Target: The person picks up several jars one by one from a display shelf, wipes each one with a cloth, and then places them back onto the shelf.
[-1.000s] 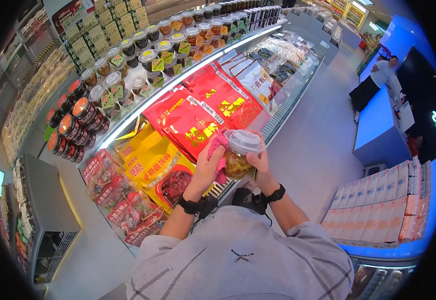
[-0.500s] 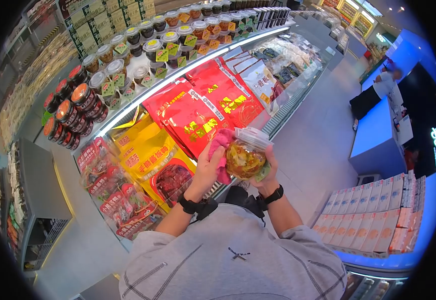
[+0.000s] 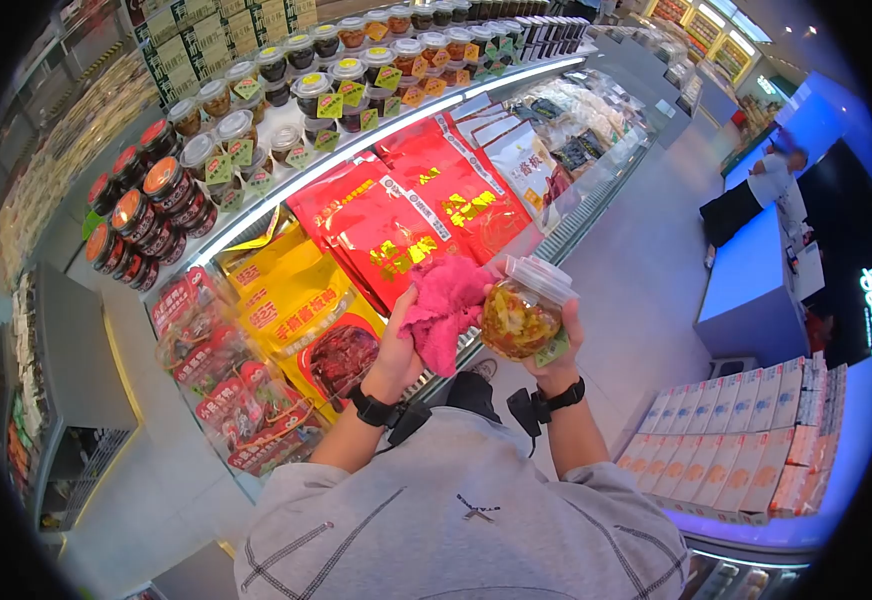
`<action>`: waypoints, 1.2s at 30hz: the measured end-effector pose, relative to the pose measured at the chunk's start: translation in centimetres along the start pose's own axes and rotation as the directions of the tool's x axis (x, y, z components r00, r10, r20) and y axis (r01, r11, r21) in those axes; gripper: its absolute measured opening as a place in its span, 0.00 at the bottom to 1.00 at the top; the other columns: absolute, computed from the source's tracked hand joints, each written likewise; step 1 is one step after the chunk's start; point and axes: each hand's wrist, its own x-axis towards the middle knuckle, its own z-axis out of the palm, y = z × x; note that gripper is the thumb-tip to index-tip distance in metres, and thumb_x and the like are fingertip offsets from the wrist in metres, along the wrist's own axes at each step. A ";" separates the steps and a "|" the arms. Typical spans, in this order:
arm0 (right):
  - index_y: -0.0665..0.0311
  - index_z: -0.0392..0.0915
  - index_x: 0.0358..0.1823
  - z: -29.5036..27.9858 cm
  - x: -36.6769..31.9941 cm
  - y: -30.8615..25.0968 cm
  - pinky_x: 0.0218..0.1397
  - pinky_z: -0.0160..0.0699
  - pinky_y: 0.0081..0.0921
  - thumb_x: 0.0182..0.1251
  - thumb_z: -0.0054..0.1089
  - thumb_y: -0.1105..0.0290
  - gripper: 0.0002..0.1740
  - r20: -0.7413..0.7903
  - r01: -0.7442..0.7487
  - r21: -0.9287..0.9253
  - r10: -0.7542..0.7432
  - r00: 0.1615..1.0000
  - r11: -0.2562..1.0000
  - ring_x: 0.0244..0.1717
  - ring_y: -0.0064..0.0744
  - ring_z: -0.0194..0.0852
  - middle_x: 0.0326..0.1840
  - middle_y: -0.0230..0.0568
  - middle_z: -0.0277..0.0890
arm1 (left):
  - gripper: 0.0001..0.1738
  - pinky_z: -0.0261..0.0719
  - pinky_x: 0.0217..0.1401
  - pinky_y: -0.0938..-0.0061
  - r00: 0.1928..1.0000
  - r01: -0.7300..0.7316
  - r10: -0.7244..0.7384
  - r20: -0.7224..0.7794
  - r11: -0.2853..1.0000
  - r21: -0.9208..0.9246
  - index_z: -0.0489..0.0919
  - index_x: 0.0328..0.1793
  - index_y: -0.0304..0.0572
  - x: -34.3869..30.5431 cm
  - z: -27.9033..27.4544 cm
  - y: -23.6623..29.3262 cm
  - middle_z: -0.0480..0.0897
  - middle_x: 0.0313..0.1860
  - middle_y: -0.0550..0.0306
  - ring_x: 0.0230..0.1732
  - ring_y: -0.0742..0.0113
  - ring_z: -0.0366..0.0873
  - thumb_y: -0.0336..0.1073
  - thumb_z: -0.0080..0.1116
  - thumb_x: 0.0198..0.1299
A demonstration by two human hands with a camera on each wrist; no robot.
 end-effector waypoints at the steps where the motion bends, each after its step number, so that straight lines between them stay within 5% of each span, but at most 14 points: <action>1: 0.66 0.57 0.73 0.7 -0.1 -0.4 0.69 0.68 0.50 0.65 0.56 0.41 0.45 0.024 -0.005 0.028 0.004 1.000 1.000 0.69 0.51 0.66 0.71 0.54 0.63 | 0.32 0.81 0.54 0.64 0.999 0.016 -0.015 -0.029 0.999 0.031 0.65 0.72 0.40 0.4 -0.5 -0.3 0.76 0.63 0.46 0.55 0.55 0.79 0.56 0.37 0.74; 9: 0.63 0.59 0.73 -0.4 -0.5 -0.6 0.71 0.67 0.45 0.66 0.60 0.47 0.41 0.019 0.017 0.037 -0.017 1.000 0.999 0.69 0.45 0.66 0.70 0.49 0.66 | 0.18 0.80 0.50 0.73 0.946 0.316 -0.234 -0.224 0.819 0.478 0.76 0.57 0.37 3.8 -10.5 -5.1 0.83 0.51 0.55 0.49 0.66 0.82 0.43 0.46 0.74; 10: 0.63 0.58 0.73 -0.2 -0.6 -0.6 0.70 0.67 0.45 0.66 0.60 0.48 0.41 0.011 0.019 0.037 -0.019 1.000 0.999 0.69 0.45 0.66 0.70 0.49 0.66 | 0.18 0.80 0.50 0.69 0.946 0.284 -0.082 -0.314 0.682 0.674 0.76 0.54 0.34 4.6 -13.2 -6.7 0.84 0.46 0.51 0.46 0.60 0.83 0.43 0.53 0.69; 13: 0.62 0.56 0.73 0.1 -0.8 -0.5 0.70 0.68 0.43 0.66 0.62 0.49 0.41 -0.009 0.028 0.023 -0.028 1.000 0.999 0.69 0.43 0.66 0.70 0.47 0.65 | 0.19 0.79 0.48 0.63 0.930 0.077 0.356 -0.093 0.059 0.995 0.76 0.53 0.34 4.0 -14.1 -7.5 0.84 0.44 0.46 0.44 0.51 0.82 0.41 0.58 0.64; 14: 0.61 0.56 0.73 0.2 -0.7 -0.5 0.69 0.68 0.42 0.65 0.62 0.50 0.41 -0.010 0.034 0.016 -0.034 0.999 0.999 0.68 0.43 0.66 0.70 0.46 0.65 | 0.18 0.76 0.51 0.59 0.904 0.072 0.418 -0.093 0.065 0.995 0.76 0.52 0.34 4.2 -14.5 -7.6 0.82 0.46 0.42 0.46 0.44 0.79 0.39 0.59 0.61; 17: 0.59 0.57 0.73 -0.3 -0.6 0.0 0.71 0.65 0.45 0.64 0.63 0.47 0.43 -0.044 0.066 -0.130 -0.073 0.996 0.989 0.70 0.45 0.64 0.72 0.47 0.63 | 0.16 0.73 0.55 0.58 0.814 0.027 0.580 -0.029 0.011 1.000 0.77 0.51 0.35 4.3 -13.9 -7.1 0.81 0.48 0.41 0.51 0.45 0.78 0.38 0.57 0.62; 21: 0.59 0.56 0.71 -0.7 0.1 1.3 0.71 0.64 0.38 0.62 0.67 0.56 0.40 -0.070 0.071 -0.231 -0.090 0.994 0.970 0.68 0.38 0.66 0.66 0.41 0.67 | 0.21 0.71 0.63 0.62 0.900 0.035 0.397 -0.178 0.342 0.939 0.77 0.57 0.33 3.7 -11.4 -5.7 0.80 0.54 0.38 0.59 0.45 0.76 0.44 0.52 0.69; 23: 0.61 0.57 0.67 -1.6 0.8 2.1 0.68 0.64 0.29 0.61 0.69 0.63 0.37 -0.034 0.109 -0.430 -0.137 0.990 0.896 0.66 0.29 0.65 0.62 0.36 0.68 | 0.23 0.70 0.64 0.70 0.907 -0.065 0.417 -0.051 0.259 0.964 0.73 0.62 0.29 4.0 -11.2 -5.7 0.79 0.57 0.45 0.59 0.64 0.75 0.44 0.44 0.74; 24: 0.62 0.57 0.66 -0.7 1.0 2.3 0.67 0.64 0.29 0.60 0.71 0.65 0.38 -0.045 0.118 -0.507 -0.163 0.986 0.854 0.64 0.28 0.66 0.60 0.37 0.69 | 0.27 0.68 0.67 0.67 0.931 -0.111 0.363 -0.031 0.362 0.926 0.70 0.65 0.29 3.4 -8.8 -4.8 0.77 0.61 0.42 0.63 0.55 0.73 0.47 0.42 0.75; 27: 0.63 0.56 0.65 -1.7 1.9 4.7 0.66 0.66 0.29 0.58 0.72 0.67 0.39 -0.079 0.079 -0.641 -0.168 0.983 0.763 0.63 0.28 0.67 0.59 0.39 0.69 | 0.27 0.67 0.67 0.69 0.976 -0.204 0.204 0.082 0.705 0.679 0.67 0.68 0.32 4.3 -9.2 -5.4 0.74 0.64 0.47 0.64 0.59 0.72 0.48 0.37 0.76; 28: 0.63 0.55 0.65 -1.5 2.2 5.3 0.66 0.67 0.29 0.59 0.71 0.68 0.38 -0.084 0.067 -0.649 -0.159 0.984 0.757 0.63 0.29 0.67 0.60 0.42 0.68 | 0.28 0.68 0.67 0.69 0.999 -0.033 0.045 -0.008 0.842 0.539 0.66 0.69 0.36 4.3 -9.6 -5.5 0.73 0.65 0.52 0.63 0.61 0.73 0.51 0.35 0.77; 31: 0.63 0.55 0.64 -0.4 2.8 7.0 0.66 0.67 0.30 0.59 0.71 0.68 0.38 -0.120 0.038 -0.666 -0.157 0.980 0.745 0.64 0.30 0.67 0.62 0.44 0.66 | 0.29 0.70 0.66 0.67 0.995 -0.030 0.057 -0.082 0.955 0.296 0.67 0.69 0.38 3.7 -9.4 -5.5 0.73 0.65 0.53 0.62 0.64 0.73 0.54 0.37 0.76; 36: 0.65 0.45 0.75 -0.9 4.1 7.9 0.72 0.58 0.31 0.72 0.55 0.64 0.37 -0.059 -0.029 -0.783 -0.027 0.998 0.622 0.68 0.33 0.61 0.68 0.46 0.63 | 0.39 0.75 0.64 0.60 0.987 0.048 -0.030 -0.155 0.992 0.118 0.67 0.71 0.48 2.2 -7.0 -2.8 0.75 0.65 0.53 0.63 0.57 0.75 0.69 0.34 0.69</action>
